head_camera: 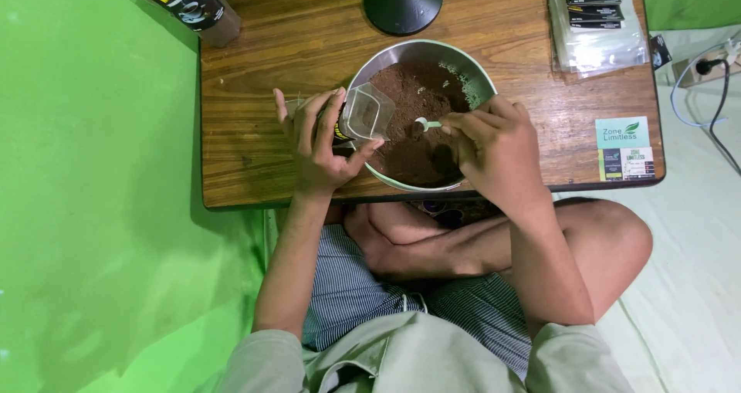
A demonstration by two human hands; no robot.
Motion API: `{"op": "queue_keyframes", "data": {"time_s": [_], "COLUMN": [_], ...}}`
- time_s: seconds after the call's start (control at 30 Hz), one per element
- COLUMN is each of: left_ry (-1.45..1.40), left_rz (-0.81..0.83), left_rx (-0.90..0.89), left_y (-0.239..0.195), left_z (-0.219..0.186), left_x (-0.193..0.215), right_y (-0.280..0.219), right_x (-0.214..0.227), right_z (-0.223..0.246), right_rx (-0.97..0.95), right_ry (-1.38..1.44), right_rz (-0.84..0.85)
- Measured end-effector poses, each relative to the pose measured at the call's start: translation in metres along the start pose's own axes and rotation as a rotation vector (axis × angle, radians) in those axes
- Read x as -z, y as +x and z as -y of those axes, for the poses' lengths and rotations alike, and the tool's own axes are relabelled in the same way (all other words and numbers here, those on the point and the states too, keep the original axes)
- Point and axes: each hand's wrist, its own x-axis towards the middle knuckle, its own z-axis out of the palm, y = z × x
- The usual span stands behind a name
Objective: Scooping coffee powder from a metal bowl into a small plastic container using a small spoon while sitting on the floor.
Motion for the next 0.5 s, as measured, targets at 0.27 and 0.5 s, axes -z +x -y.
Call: {"op": "queue_keyframes", "data": {"time_s": [0.27,0.5], "left_ry": [0.012,-0.054], "left_rz": [0.008,0.024], "left_rx": [0.009,0.025], "left_y": [-0.001,0.013], "left_z": [-0.002,-0.017], "left_x": [-0.001,0.009], "right_y": [-0.012,-0.004], "right_x": [0.0,0.018], "right_z": [-0.019,-0.001], "right_rx": [-0.118,-0.289], "right_ry": [0.254,0.603], "right_rz": [-0.041,-0.228]}}
